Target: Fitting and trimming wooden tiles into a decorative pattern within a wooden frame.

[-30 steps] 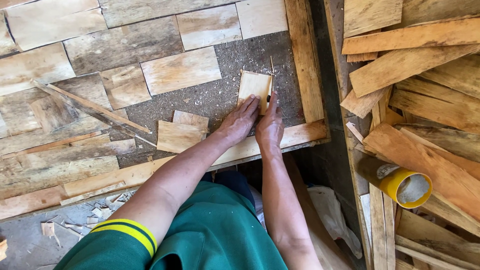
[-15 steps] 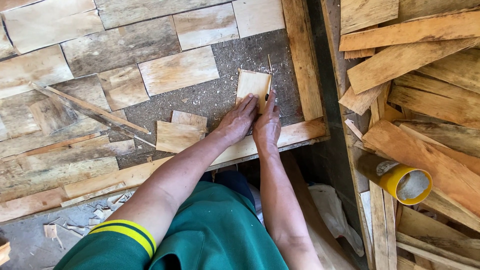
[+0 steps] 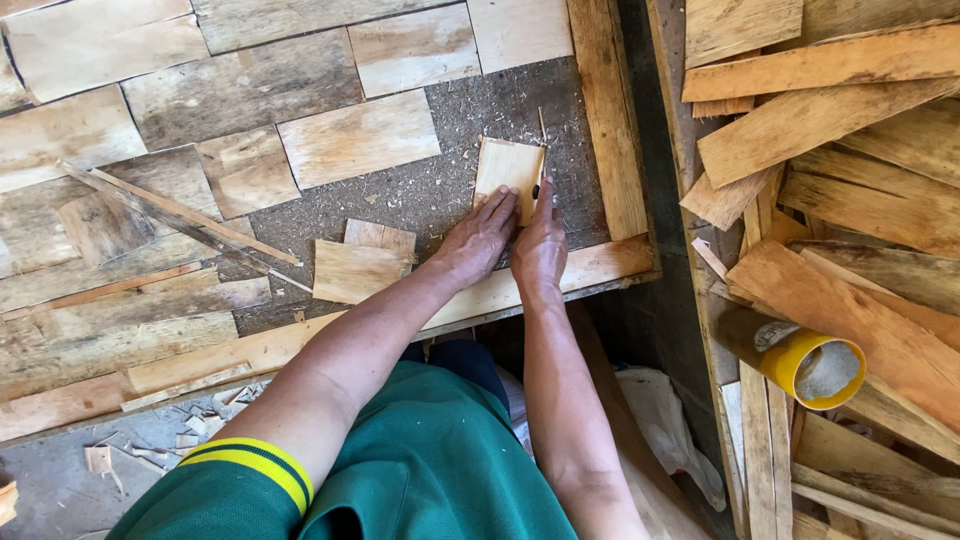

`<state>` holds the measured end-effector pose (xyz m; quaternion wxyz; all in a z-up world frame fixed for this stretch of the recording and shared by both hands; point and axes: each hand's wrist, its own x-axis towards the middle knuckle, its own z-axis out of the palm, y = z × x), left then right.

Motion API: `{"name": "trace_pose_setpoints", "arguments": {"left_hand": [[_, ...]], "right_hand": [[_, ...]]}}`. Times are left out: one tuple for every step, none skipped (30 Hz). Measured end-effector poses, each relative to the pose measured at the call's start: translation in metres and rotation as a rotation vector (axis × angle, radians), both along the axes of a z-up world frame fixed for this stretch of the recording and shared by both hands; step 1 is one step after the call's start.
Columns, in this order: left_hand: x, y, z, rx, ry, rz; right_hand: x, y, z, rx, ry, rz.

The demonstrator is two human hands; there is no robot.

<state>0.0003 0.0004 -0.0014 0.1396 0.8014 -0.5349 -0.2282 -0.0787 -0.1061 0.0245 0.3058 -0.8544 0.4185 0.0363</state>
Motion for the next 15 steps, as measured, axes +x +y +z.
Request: {"name": "trace_pose_setpoints", "arguments": {"left_hand": [[0.001, 0.0, 0.002, 0.0, 0.0, 0.001], [0.001, 0.0, 0.005, 0.012, -0.025, -0.017], [0.001, 0.0, 0.007, 0.025, -0.05, -0.035], [0.002, 0.0, 0.014, 0.024, -0.049, -0.033], [0.003, 0.0, 0.02, 0.069, -0.035, -0.059], [0.002, 0.0, 0.026, 0.113, -0.017, -0.086], [0.002, 0.0, 0.024, 0.112, -0.013, -0.085], [0.003, 0.001, 0.023, 0.097, -0.006, -0.088], [0.004, 0.001, 0.021, 0.083, 0.002, -0.09], [0.003, 0.001, 0.02, 0.082, 0.003, -0.087], [0.002, 0.002, 0.018, 0.087, -0.015, -0.101], [0.004, 0.002, 0.017, 0.09, -0.035, -0.115], [0.004, 0.003, 0.013, 0.089, -0.036, -0.113], [0.003, 0.004, 0.009, 0.074, -0.057, -0.121], [0.001, 0.005, 0.005, 0.06, -0.079, -0.129]], "right_hand": [[0.0, -0.004, -0.001, 0.0, 0.0, 0.001], [-0.001, -0.007, -0.003, -0.03, -0.03, 0.007], [-0.001, -0.01, -0.004, -0.06, -0.06, 0.012], [0.0, -0.014, -0.005, -0.06, -0.059, 0.014], [0.002, -0.017, -0.006, -0.085, -0.059, 0.032], [0.001, -0.021, -0.007, -0.109, -0.055, 0.048], [0.003, -0.021, 0.003, -0.109, -0.051, 0.048], [0.006, -0.022, 0.014, -0.09, 0.044, 0.051], [0.009, -0.023, 0.025, -0.072, 0.139, 0.052], [0.008, -0.024, 0.023, -0.073, 0.141, 0.055], [0.006, -0.026, 0.021, -0.101, 0.099, 0.068], [0.006, -0.027, 0.019, -0.13, 0.056, 0.08], [0.007, -0.027, 0.021, -0.132, 0.055, 0.083], [0.007, -0.026, 0.022, -0.121, 0.049, 0.079], [0.007, -0.026, 0.024, -0.111, 0.043, 0.075]]}}
